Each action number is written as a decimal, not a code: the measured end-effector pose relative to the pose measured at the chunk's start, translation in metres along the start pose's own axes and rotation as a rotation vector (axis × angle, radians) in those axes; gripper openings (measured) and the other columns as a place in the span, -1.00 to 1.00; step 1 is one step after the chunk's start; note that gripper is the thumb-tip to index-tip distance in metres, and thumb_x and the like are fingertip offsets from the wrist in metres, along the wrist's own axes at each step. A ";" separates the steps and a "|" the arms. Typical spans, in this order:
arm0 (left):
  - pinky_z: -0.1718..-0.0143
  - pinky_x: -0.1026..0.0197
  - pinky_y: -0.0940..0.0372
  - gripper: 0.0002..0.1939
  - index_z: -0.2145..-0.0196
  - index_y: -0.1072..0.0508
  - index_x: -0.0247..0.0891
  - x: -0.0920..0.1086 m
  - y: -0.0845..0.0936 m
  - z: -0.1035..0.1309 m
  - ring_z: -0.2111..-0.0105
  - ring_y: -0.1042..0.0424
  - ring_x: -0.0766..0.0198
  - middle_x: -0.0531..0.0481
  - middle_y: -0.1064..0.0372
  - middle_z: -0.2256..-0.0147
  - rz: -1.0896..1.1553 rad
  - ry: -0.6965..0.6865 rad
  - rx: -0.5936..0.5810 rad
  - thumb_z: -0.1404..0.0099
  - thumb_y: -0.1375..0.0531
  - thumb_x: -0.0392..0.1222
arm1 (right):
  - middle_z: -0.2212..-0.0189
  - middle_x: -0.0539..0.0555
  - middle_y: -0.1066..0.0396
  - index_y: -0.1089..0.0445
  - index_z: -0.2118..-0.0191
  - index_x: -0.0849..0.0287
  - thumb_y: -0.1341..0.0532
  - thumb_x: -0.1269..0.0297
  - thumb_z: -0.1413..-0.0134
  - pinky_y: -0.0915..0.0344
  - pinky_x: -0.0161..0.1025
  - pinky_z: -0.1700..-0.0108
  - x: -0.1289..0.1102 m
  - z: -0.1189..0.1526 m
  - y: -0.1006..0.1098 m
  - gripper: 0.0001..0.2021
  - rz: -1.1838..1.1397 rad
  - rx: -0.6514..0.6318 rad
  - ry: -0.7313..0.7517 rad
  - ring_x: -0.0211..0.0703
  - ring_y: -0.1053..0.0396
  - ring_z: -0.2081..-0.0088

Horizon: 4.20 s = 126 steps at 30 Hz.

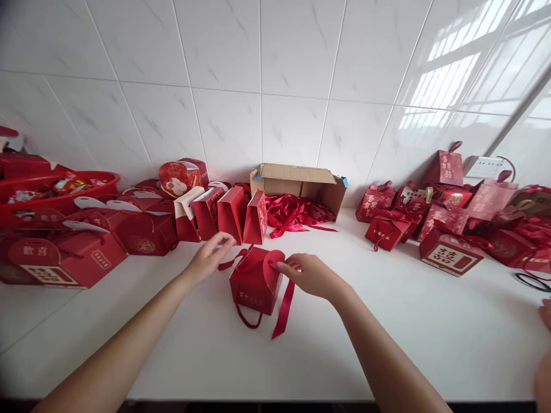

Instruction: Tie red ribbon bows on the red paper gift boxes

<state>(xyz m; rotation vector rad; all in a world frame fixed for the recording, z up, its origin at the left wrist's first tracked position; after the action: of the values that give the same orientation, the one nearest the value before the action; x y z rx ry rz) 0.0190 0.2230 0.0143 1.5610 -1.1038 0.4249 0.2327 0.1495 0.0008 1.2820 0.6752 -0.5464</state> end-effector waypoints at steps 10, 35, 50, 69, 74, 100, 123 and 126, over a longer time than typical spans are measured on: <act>0.59 0.32 0.09 -0.59 0.48 -0.19 -0.24 0.023 -0.053 0.052 0.59 0.03 0.41 0.16 0.01 0.56 0.322 0.214 -0.495 -0.23 -0.05 0.19 | 0.54 -0.02 -0.31 -0.31 0.44 0.22 -0.25 -0.10 0.06 -0.07 -0.30 0.35 0.009 0.003 -0.031 -0.59 -0.435 -0.216 0.101 -0.28 -0.23 0.44; 0.58 0.28 0.25 -0.56 0.59 -0.10 -0.24 -0.007 0.009 0.060 0.61 0.22 0.44 0.20 0.20 0.62 0.395 0.320 -0.264 -0.11 -0.22 0.09 | 0.59 -0.06 -0.11 -0.26 0.54 0.22 -0.24 0.05 -0.01 0.02 -0.28 0.43 0.028 0.026 0.008 -0.66 -0.649 -0.165 0.174 -0.33 0.00 0.53; 0.65 0.34 0.15 -0.64 0.45 -0.23 -0.20 0.007 0.004 0.070 0.67 0.03 0.45 0.20 -0.06 0.63 0.254 0.363 -0.230 -0.08 -0.24 0.11 | 0.67 -0.18 0.23 0.07 0.62 0.15 -0.26 0.12 0.01 0.37 -0.27 0.53 0.038 0.023 0.009 -0.53 -0.752 -0.111 0.129 -0.42 0.33 0.61; 0.60 0.25 0.25 -0.62 0.66 -0.33 -0.26 0.005 0.006 0.057 0.67 0.17 0.42 0.18 0.22 0.70 0.295 0.369 -0.197 -0.11 -0.20 0.08 | 0.71 -0.16 0.14 0.01 0.66 0.16 -0.27 0.08 0.05 0.32 -0.26 0.52 0.033 0.021 0.017 -0.54 -0.631 -0.028 0.152 -0.41 0.26 0.62; 0.62 0.26 0.30 -0.57 0.61 -0.38 -0.26 -0.013 -0.007 0.065 0.70 0.21 0.42 0.20 0.22 0.71 0.176 0.423 -0.280 -0.09 -0.17 0.19 | 0.71 -0.15 0.13 0.00 0.66 0.16 -0.26 0.00 0.06 0.28 -0.26 0.51 0.042 0.019 0.006 -0.52 -0.517 -0.031 0.112 -0.39 0.23 0.61; 0.32 0.22 -0.23 -0.48 -0.04 -0.31 -0.15 -0.011 -0.027 0.096 0.37 -0.37 0.24 0.01 -0.42 0.31 0.466 0.318 -0.008 -0.07 -0.15 -0.27 | 0.04 0.05 -0.29 -0.11 -0.18 -0.13 -0.15 -0.06 -0.08 -0.29 -0.26 0.27 0.043 0.043 -0.078 -0.45 -1.067 0.009 -0.076 -0.20 -0.35 0.24; 0.55 0.39 -0.19 -0.89 0.36 -0.48 -0.25 -0.011 0.040 0.080 0.46 -0.39 0.43 0.08 -0.41 0.40 1.280 0.340 0.593 -0.10 -0.29 -0.23 | 0.52 -0.11 -0.34 -0.45 0.28 0.19 -0.37 0.32 0.10 -0.32 -0.49 0.52 0.043 0.041 0.003 -0.80 -1.648 0.555 0.171 -0.46 -0.29 0.56; 0.50 0.36 -0.17 -0.80 0.41 -0.50 -0.27 0.019 0.065 0.064 0.43 -0.37 0.40 0.05 -0.43 0.37 1.145 0.150 0.597 -0.02 -0.34 -0.12 | 0.53 -0.09 -0.31 -0.45 0.38 0.19 -0.38 0.17 0.12 -0.29 -0.46 0.51 0.025 0.047 0.037 -0.78 -1.425 0.636 0.266 -0.43 -0.29 0.53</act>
<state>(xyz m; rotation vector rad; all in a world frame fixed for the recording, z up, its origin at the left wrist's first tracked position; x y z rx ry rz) -0.0434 0.1606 0.0458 1.1758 -1.7808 1.7273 0.2829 0.1110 0.0143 1.2848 1.7304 -1.8723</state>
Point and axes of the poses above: each hand's wrist, its own z-axis away from the middle knuckle, its own y-axis out of the back of the hand, x = y × z, the point moved 10 cm from there along -z, towards the middle knuckle
